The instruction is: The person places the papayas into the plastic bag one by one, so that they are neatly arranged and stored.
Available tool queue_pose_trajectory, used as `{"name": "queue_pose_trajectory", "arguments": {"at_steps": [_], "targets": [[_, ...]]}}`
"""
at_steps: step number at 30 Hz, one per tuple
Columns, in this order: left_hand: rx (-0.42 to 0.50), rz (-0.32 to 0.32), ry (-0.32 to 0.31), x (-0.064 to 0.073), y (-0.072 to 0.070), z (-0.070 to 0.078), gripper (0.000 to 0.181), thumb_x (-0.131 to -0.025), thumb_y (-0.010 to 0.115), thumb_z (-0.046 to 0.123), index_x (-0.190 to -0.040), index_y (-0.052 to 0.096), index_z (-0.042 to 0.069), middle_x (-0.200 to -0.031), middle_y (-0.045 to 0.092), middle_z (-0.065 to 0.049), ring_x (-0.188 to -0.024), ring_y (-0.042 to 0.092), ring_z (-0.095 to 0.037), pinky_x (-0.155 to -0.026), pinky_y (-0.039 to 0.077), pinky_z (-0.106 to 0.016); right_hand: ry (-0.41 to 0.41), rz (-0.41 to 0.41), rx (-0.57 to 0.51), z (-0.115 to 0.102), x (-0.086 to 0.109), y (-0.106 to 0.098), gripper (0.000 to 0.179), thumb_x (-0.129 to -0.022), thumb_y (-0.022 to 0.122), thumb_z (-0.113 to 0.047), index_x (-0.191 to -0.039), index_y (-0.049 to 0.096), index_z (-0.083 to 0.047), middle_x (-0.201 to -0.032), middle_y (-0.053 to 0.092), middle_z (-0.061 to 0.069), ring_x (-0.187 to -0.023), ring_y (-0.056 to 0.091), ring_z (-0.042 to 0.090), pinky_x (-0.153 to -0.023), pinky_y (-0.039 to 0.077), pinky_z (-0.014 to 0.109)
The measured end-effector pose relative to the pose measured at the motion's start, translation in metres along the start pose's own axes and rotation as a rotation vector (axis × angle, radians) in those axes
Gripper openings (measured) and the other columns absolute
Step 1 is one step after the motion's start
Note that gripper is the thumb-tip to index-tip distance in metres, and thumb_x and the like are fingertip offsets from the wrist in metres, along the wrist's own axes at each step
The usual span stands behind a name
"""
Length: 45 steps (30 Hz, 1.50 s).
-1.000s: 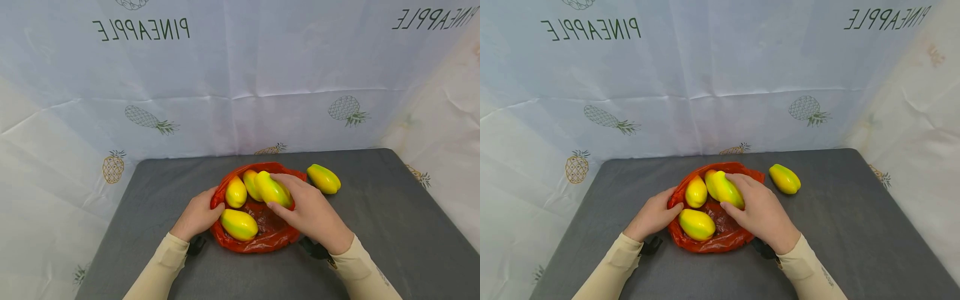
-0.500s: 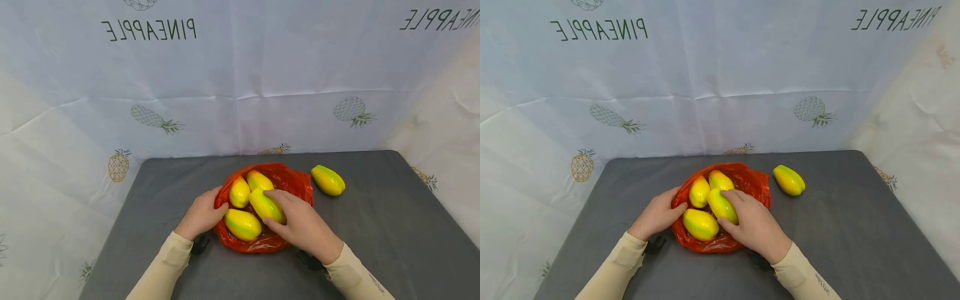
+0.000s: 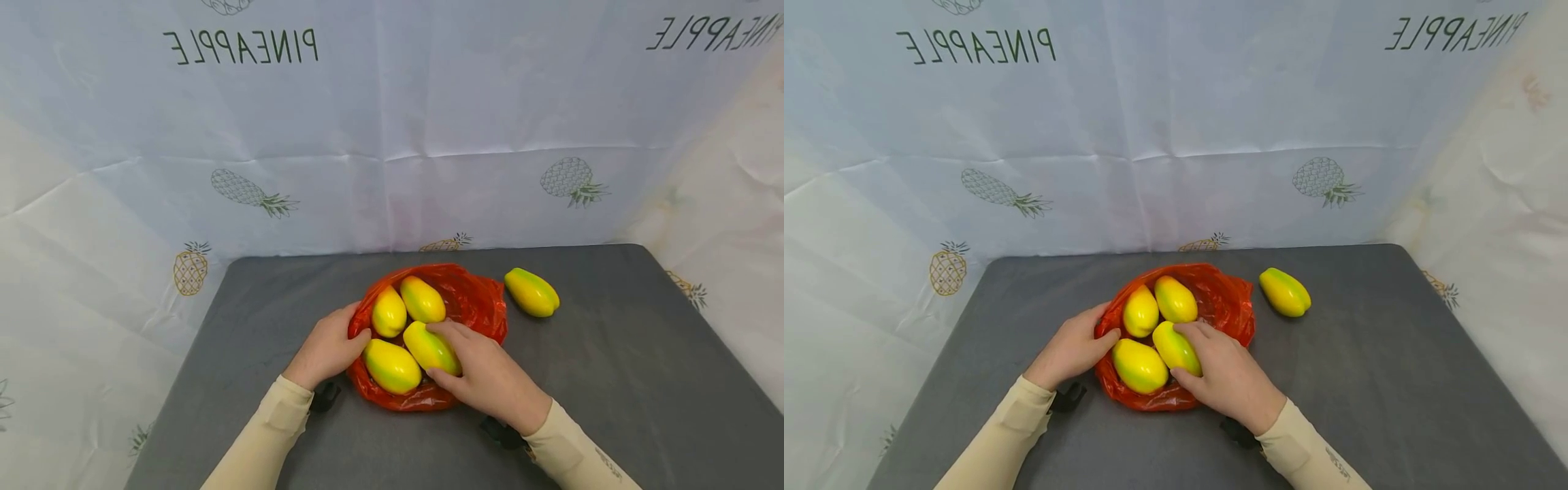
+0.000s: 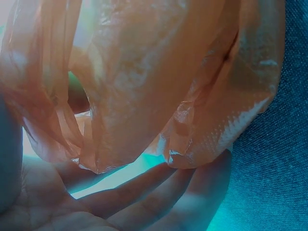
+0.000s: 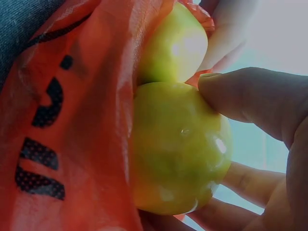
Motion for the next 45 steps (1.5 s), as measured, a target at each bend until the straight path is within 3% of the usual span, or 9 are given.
{"name": "queue_pose_trajectory", "arguments": {"at_steps": [25, 45], "targets": [[-0.009, -0.009, -0.025, 0.002, 0.0, 0.0, 0.043, -0.101, 0.067, 0.027, -0.142, 0.065, 0.017, -0.113, 0.073, 0.0, -0.087, 0.065, -0.017, -0.082, 0.06, -0.036, 0.036, -0.055, -0.004, 0.004, -0.005, 0.012, 0.066, -0.093, 0.085, -0.035, -0.15, 0.058, -0.015, -0.152, 0.063, 0.007, -0.146, 0.059, 0.032, -0.112, 0.055, 0.052], [0.001, -0.005, -0.021, 0.001, 0.0, 0.001, 0.037, -0.101, 0.066, 0.025, -0.137, 0.067, 0.017, -0.108, 0.073, -0.001, -0.083, 0.064, -0.017, -0.077, 0.058, -0.034, 0.036, -0.06, -0.002, 0.007, -0.01, 0.019, 0.067, -0.093, 0.086, -0.035, -0.15, 0.057, -0.014, -0.15, 0.064, 0.007, -0.136, 0.064, 0.026, -0.11, 0.057, 0.05]]}}
Point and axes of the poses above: each hand's wrist, its own x-axis away from the middle knuckle, its own y-axis out of the palm, z = x × y, the point moved 8 cm from there along -x, towards the middle knuckle
